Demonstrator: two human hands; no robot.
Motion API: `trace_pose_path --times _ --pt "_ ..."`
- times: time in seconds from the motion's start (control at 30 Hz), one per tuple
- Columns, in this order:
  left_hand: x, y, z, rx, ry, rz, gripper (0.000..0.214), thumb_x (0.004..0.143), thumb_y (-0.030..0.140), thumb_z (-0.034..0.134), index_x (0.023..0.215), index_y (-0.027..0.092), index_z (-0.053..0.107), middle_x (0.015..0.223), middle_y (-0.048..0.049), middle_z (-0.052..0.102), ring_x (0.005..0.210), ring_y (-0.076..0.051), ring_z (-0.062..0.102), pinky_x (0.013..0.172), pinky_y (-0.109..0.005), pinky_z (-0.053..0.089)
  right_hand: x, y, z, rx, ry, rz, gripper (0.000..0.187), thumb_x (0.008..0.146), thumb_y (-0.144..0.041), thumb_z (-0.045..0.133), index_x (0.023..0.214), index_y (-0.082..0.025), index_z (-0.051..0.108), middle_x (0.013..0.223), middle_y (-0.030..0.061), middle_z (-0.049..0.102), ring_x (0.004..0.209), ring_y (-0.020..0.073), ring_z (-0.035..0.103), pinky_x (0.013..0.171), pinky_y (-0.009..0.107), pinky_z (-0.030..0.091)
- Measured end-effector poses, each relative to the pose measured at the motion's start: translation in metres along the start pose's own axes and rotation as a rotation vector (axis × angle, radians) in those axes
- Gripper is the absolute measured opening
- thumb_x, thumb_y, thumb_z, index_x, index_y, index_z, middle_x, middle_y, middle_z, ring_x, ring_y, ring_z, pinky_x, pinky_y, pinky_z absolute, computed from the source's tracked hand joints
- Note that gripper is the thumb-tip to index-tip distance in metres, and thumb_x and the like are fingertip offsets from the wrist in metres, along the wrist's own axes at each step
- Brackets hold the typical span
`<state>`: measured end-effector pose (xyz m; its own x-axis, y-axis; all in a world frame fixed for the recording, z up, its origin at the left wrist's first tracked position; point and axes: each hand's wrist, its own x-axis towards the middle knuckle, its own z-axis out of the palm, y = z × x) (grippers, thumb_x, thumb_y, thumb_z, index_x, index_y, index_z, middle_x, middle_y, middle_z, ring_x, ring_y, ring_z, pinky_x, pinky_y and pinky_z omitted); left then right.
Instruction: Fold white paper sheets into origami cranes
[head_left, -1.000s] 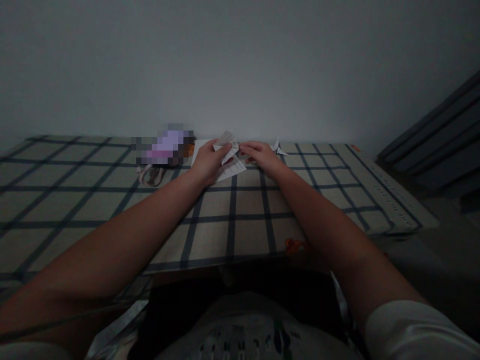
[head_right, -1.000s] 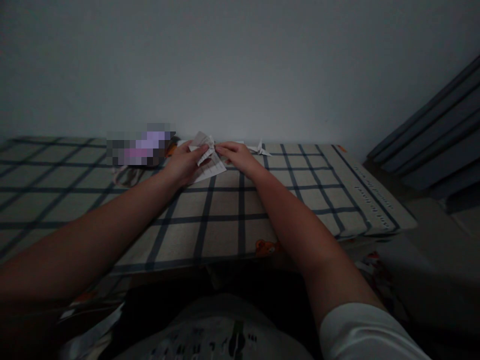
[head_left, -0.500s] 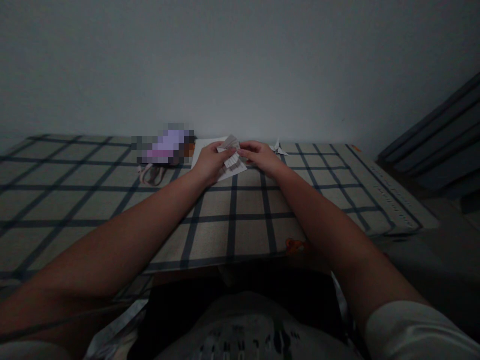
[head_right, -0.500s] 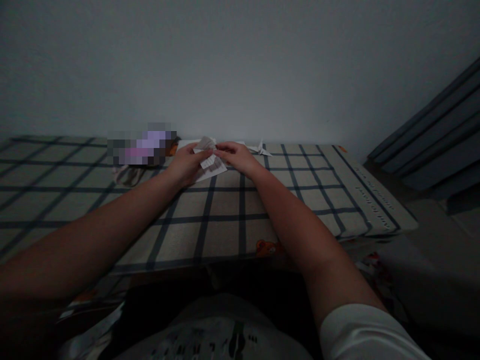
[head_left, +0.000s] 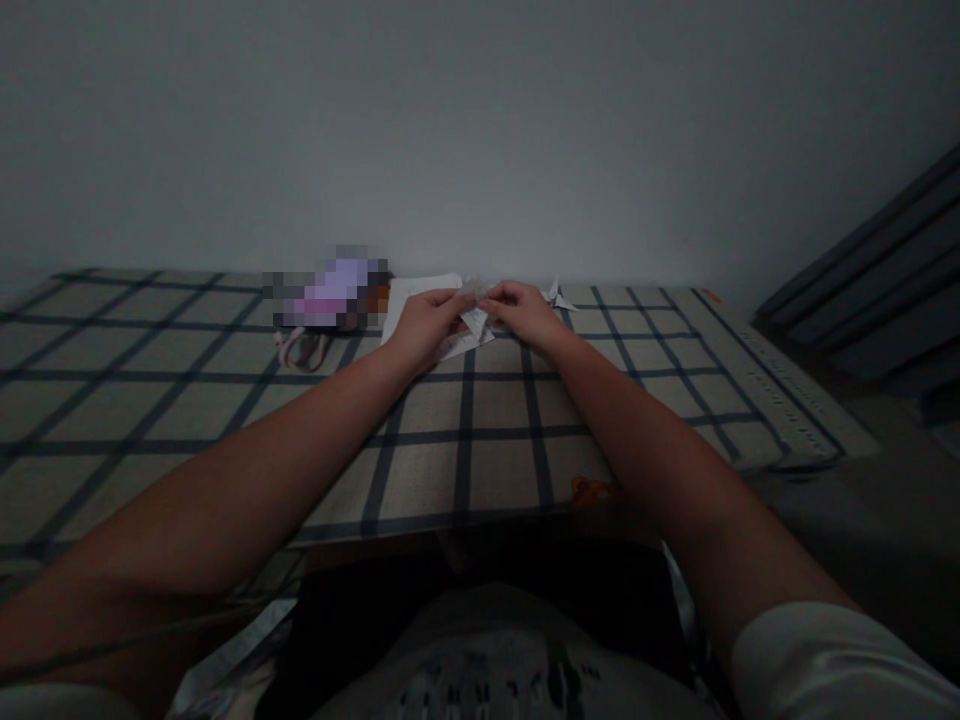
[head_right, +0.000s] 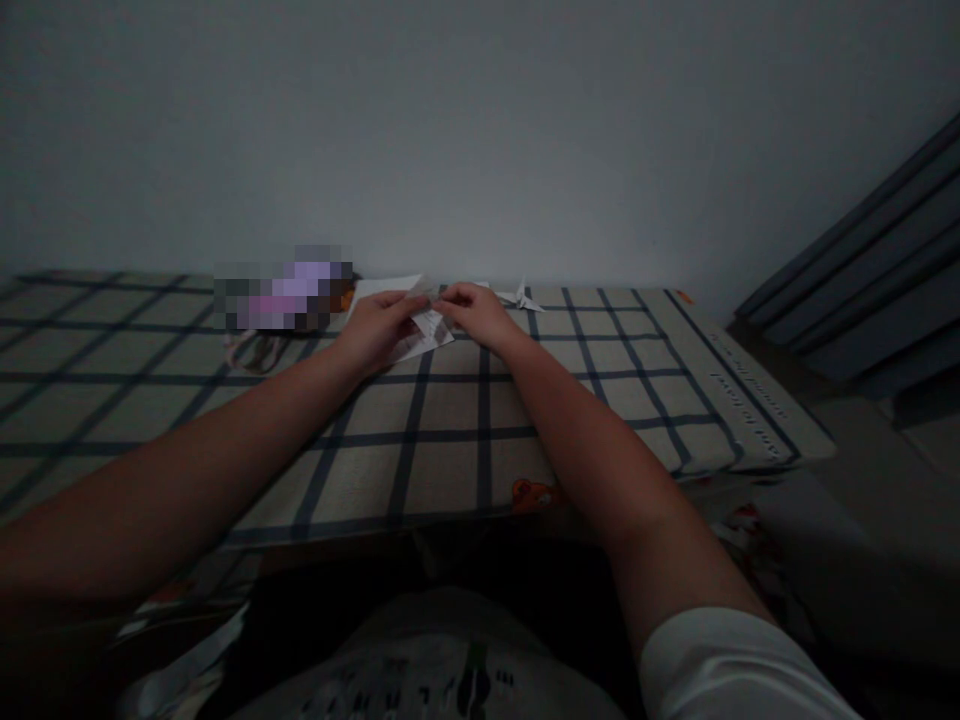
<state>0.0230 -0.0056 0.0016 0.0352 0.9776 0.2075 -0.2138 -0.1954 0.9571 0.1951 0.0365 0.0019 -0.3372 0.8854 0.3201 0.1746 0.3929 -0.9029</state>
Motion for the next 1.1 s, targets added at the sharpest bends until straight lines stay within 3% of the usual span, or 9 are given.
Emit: trace_pose_path --times 0.17,0.4,0.6,0.8,1.1 --pt "-0.0017 0.0015 0.0022 -0.003 0.016 -0.004 0.031 0.065 0.029 0.082 0.092 0.015 0.076 0.091 -0.0074 0.075 0.074 -0.016 0.065 0.073 -0.029 0.053 -0.0004 0.0008 0.0002 0.015 0.019 -0.022 0.02 0.078 -0.037 0.073 0.08 -0.019 0.063 0.076 -0.0009 0.063 0.067 0.0112 0.056 0.064 0.025 0.049" --pt "0.0018 -0.0037 0.0008 -0.014 0.004 -0.016 0.036 0.062 0.019 0.078 0.098 0.014 0.074 0.095 -0.007 0.073 0.077 -0.016 0.065 0.078 -0.033 0.053 -0.0014 -0.005 0.0032 0.018 0.044 0.016 0.014 0.079 -0.026 0.071 0.077 -0.019 0.059 0.073 -0.0021 0.06 0.065 0.0101 0.055 0.062 0.024 0.049" --pt "0.0006 -0.0019 0.0025 -0.031 0.013 -0.009 0.044 0.063 0.016 0.075 0.107 0.014 0.072 0.093 -0.0067 0.073 0.075 -0.016 0.066 0.076 -0.032 0.054 -0.0001 -0.0033 0.0055 0.077 0.02 0.023 0.016 0.08 -0.026 0.071 0.078 -0.02 0.057 0.074 -0.0029 0.059 0.065 0.0097 0.055 0.061 0.023 0.05" --pt "0.0033 -0.001 0.0022 -0.075 0.026 -0.044 0.055 0.064 0.016 0.077 0.118 0.015 0.066 0.1 -0.008 0.072 0.079 -0.017 0.069 0.078 -0.032 0.055 0.0015 -0.0044 0.0067 0.101 0.079 -0.004 0.023 0.08 -0.032 0.073 0.078 -0.021 0.053 0.075 -0.0035 0.059 0.063 0.0087 0.055 0.06 0.023 0.05" --pt "0.0011 -0.0009 0.0026 0.012 0.033 -0.031 0.063 0.065 0.016 0.079 0.126 0.017 0.062 0.083 -0.0047 0.069 0.068 -0.016 0.066 0.074 -0.034 0.054 0.0001 -0.007 0.0064 0.112 0.029 0.013 0.022 0.081 -0.028 0.071 0.079 -0.021 0.051 0.073 -0.0044 0.057 0.065 0.0094 0.057 0.063 0.023 0.05"
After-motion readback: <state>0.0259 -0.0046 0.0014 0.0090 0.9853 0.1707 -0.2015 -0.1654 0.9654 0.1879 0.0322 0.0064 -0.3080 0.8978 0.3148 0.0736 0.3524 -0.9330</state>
